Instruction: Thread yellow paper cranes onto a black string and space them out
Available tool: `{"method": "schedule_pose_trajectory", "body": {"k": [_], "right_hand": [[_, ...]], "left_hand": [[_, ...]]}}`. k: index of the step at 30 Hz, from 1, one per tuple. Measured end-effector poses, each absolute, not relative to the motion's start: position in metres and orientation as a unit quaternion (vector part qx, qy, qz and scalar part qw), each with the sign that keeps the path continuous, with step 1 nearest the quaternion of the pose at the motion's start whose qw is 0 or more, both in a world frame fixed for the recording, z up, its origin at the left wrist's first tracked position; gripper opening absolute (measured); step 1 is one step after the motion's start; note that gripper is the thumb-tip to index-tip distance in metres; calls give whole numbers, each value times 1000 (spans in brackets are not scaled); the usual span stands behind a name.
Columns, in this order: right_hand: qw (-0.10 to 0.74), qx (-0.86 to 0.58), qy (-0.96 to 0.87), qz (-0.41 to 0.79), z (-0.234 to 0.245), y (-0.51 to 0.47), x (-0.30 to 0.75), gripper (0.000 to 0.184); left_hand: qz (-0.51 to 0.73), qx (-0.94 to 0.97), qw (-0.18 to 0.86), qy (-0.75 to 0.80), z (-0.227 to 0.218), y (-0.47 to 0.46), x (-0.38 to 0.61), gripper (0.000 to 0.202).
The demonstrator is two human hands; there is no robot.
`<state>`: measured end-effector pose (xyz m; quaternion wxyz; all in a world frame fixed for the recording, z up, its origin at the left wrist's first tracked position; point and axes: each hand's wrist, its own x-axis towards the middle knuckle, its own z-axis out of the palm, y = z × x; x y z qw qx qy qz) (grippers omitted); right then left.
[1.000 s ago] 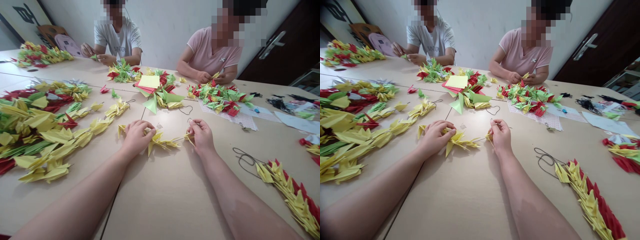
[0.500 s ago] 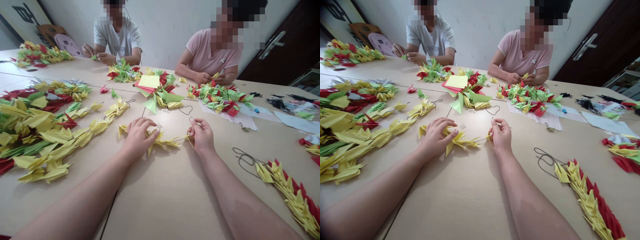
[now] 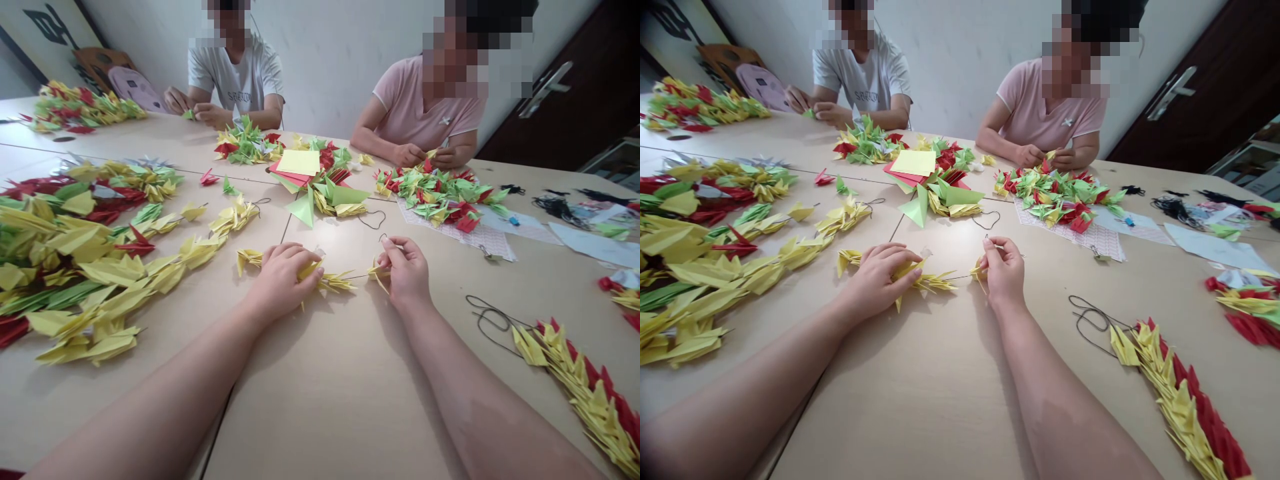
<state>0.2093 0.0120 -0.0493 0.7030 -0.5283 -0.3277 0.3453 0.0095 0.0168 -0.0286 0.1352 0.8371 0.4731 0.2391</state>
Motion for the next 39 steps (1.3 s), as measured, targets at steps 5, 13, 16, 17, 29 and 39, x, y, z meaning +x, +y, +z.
{"method": "schedule_pose_trajectory", "body": {"k": [5,13,16,17,29,39], "right_hand": [[711,-535,-327,319,-51,13,211,16],[714,-535,-327,312,-50,13,212,16],[713,-533,-324,321,-51,14,212,17],[714,-531,-323,322,-51,14,212,17],[712,-530,-330,322,-51,14,211,15],[706,-531,-333,331,-50,13,211,16]], "left_hand": [[249,820,122,500,-28,17,10,26],[253,809,116,517,-29,17,9,27],[255,808,118,518,-28,16,9,28],[257,808,119,517,-28,16,9,28],[263,829,118,478,-26,14,11,30],[204,877,121,418,-29,14,10,32]]}}
